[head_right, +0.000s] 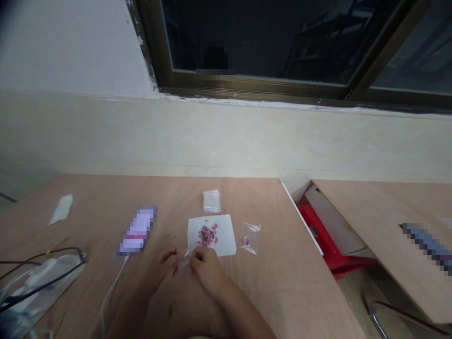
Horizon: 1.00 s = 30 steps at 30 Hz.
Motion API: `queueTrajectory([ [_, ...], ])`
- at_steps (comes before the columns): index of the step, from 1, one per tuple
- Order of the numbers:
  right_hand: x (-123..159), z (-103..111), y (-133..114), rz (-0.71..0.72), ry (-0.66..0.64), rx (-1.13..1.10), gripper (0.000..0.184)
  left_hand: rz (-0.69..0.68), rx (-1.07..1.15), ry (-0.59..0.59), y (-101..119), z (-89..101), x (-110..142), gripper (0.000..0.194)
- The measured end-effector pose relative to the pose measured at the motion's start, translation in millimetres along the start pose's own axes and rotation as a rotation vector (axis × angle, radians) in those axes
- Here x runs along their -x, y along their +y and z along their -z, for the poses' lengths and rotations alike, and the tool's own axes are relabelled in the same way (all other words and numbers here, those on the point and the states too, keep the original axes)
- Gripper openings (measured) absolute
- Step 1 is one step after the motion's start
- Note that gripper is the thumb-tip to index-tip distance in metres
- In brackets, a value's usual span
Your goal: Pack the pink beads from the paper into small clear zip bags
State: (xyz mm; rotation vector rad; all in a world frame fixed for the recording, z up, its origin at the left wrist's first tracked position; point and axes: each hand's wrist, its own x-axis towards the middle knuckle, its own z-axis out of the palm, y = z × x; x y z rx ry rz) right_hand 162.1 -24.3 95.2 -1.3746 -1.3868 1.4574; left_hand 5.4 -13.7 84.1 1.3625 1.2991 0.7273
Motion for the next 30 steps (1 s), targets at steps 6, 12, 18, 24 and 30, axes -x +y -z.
queueTrajectory([
  [6,0,-5,11,-0.008,0.133,0.147,0.016,-0.050,-0.146,0.083,5,3.2,3,0.016],
  [12,-8,-21,11,-0.093,0.045,0.033,0.003,-0.260,-0.336,0.069,10,-13.7,7,0.013],
  [18,-23,-4,22,-0.058,0.185,-0.088,0.009,-0.277,-0.291,0.039,9,-7.0,6,0.013],
  [24,-24,13,19,-0.164,-0.007,-0.314,0.011,-0.099,-0.091,0.129,1,10.0,-1,0.019],
  [30,-20,7,24,-0.133,-0.131,-0.391,0.011,0.012,0.134,-0.128,-19,-1.7,-6,0.026],
])
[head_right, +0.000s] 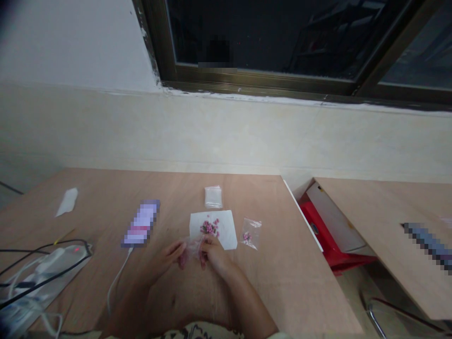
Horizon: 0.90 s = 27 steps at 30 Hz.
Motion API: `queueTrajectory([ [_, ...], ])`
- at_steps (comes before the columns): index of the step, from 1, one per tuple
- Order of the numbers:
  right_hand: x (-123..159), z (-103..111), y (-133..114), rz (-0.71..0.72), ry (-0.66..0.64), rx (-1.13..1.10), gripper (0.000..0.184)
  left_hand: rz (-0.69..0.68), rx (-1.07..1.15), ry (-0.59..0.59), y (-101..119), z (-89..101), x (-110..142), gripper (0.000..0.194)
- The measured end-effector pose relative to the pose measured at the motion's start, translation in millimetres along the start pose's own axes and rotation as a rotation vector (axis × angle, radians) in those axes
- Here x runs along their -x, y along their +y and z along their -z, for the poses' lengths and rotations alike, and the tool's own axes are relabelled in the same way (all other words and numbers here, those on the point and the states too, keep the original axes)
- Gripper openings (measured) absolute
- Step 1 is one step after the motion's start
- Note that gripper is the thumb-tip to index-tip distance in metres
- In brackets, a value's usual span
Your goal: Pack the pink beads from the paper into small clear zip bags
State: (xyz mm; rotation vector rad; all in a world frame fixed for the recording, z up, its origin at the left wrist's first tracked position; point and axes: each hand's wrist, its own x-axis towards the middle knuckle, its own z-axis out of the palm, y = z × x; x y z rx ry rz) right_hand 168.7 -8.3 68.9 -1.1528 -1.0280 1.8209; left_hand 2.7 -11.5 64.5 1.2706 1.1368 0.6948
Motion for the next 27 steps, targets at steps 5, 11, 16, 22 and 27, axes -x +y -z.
queueTrajectory([
  [5,1,5,17,0.058,0.233,0.021,0.018,0.026,0.059,0.079,-9,-0.1,-3,0.029],
  [11,6,7,22,0.102,0.203,0.059,0.032,0.021,-0.001,0.244,-32,11.8,-10,0.028],
  [16,-6,10,34,0.075,0.153,0.141,0.034,0.034,0.027,0.279,-39,14.4,-17,0.029],
  [22,-23,20,44,0.062,0.166,0.049,0.039,0.007,0.049,0.256,-28,16.0,-23,0.031],
  [27,-26,24,48,0.073,0.175,0.006,0.044,0.018,0.081,0.246,-19,14.9,-23,0.031],
])
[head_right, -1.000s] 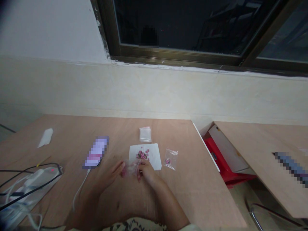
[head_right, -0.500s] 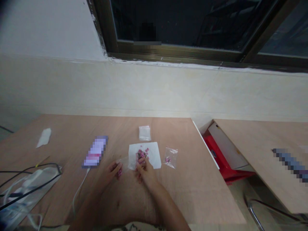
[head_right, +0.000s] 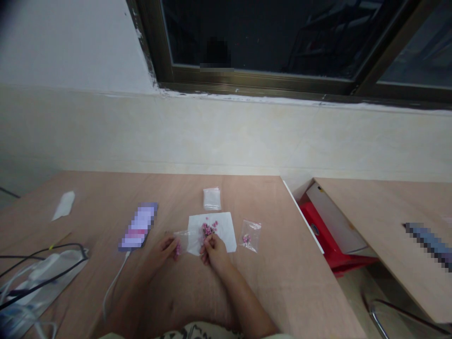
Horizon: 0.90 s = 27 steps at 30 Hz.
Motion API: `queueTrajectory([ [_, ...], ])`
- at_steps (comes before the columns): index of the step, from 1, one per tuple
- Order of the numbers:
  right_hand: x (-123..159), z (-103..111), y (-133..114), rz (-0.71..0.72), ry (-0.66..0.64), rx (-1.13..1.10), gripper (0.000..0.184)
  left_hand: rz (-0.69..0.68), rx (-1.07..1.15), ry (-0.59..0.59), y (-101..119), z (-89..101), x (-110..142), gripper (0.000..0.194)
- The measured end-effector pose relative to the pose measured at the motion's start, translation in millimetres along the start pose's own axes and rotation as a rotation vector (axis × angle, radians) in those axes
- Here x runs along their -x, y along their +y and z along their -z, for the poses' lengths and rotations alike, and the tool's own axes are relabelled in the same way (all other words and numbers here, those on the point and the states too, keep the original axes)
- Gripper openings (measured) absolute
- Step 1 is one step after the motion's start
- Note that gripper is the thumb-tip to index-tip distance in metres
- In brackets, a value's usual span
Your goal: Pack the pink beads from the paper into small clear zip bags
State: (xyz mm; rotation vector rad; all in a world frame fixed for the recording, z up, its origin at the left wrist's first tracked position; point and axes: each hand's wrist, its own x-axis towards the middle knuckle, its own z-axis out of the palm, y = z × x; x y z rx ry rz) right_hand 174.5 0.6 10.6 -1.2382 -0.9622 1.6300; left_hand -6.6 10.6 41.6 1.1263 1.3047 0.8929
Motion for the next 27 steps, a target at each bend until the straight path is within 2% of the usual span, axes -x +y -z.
queueTrajectory([
  [8,3,0,-2,0.030,0.023,-0.019,0.044,0.057,0.107,0.021,-4,3.7,0,0.036],
  [15,3,0,-1,0.016,0.030,-0.029,0.045,0.037,0.071,0.034,-2,3.1,-1,0.025],
  [22,0,1,1,-0.006,0.038,-0.057,0.045,-0.005,0.049,0.095,11,0.3,-6,0.023],
  [27,-3,3,4,-0.005,0.025,-0.101,0.047,-0.044,0.092,0.067,19,-6.4,-11,0.025],
])
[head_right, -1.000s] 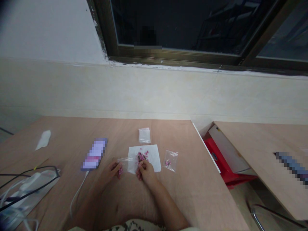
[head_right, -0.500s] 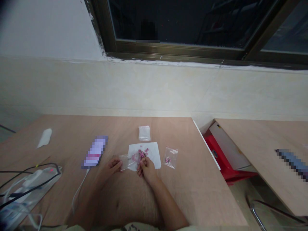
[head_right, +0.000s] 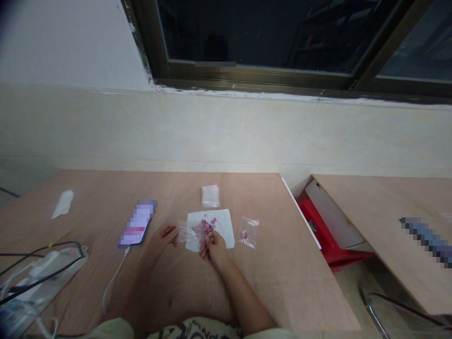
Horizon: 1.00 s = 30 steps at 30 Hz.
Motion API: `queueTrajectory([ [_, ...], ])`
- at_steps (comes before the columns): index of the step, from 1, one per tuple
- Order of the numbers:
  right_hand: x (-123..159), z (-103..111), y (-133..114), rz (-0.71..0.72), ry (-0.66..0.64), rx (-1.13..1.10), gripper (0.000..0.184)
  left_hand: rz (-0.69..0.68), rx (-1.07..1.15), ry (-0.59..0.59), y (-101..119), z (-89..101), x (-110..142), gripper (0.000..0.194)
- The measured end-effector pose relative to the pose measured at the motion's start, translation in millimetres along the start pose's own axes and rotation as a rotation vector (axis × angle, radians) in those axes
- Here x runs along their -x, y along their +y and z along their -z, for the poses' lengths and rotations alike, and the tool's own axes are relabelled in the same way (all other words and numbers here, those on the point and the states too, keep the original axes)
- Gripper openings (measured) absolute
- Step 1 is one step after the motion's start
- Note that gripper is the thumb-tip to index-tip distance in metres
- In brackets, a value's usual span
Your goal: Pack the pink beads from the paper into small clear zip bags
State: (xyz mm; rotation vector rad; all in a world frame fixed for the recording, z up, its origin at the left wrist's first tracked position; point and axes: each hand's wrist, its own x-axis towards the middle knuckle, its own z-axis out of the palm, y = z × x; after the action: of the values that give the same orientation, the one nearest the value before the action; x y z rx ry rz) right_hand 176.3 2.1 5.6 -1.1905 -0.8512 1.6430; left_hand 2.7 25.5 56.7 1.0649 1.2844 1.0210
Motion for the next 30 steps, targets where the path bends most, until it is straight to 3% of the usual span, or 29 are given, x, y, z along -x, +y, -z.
queueTrajectory([
  [9,-3,1,1,0.012,-0.016,-0.057,0.047,-0.052,-0.028,-0.046,2,-4.1,-10,0.024],
  [22,0,2,0,0.042,-0.011,-0.052,0.042,-0.076,-0.036,-0.011,13,-10.0,0,0.023],
  [30,0,2,-4,0.043,-0.020,-0.049,0.043,-0.126,-0.025,-0.091,10,-11.3,-4,0.020],
])
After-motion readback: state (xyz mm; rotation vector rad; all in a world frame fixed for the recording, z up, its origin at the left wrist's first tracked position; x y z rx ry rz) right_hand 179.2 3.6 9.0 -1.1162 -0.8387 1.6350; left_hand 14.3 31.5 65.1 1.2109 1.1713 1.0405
